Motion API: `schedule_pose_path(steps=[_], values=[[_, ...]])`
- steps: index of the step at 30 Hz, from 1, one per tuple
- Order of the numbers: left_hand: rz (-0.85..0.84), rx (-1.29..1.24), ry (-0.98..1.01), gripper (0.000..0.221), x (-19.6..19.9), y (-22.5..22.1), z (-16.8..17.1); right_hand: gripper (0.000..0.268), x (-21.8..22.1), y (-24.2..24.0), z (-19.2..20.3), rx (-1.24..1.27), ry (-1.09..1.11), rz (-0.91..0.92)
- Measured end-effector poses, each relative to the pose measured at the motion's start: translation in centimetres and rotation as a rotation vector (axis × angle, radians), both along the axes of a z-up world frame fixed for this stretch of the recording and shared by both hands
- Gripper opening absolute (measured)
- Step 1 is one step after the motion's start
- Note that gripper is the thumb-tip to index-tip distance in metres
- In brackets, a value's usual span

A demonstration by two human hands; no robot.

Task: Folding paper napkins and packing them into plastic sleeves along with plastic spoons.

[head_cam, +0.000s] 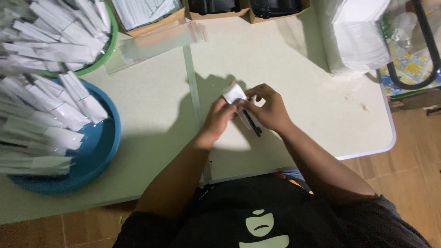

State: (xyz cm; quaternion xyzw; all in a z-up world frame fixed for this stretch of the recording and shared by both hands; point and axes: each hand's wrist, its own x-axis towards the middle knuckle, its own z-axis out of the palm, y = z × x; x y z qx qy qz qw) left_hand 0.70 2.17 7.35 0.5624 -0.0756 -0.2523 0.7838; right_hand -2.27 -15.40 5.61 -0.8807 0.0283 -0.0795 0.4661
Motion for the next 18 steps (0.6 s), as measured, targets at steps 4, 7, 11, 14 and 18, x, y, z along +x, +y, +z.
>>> schedule_pose_path(steps=[4,7,11,14,18], values=[[-0.082,0.098,-0.213,0.031,-0.1,-0.5,-2.4,0.019,0.0,-0.3,1.4,0.048,0.113,0.091],[-0.112,0.167,-0.293,0.086,0.0,0.3,-4.4,0.022,-0.6,-1.4,1.2,0.116,0.144,0.039],[0.252,0.788,-0.743,0.038,6.8,2.3,-7.9,0.027,-1.3,-3.7,-0.8,0.245,0.209,-0.068],[0.363,1.332,-1.084,0.032,13.7,5.2,-7.6,0.029,-2.0,-3.8,-1.7,0.237,0.262,-0.086],[0.323,1.605,-1.362,0.042,21.5,8.0,-10.7,0.030,-1.9,-3.9,-2.5,0.270,0.226,-0.065]])
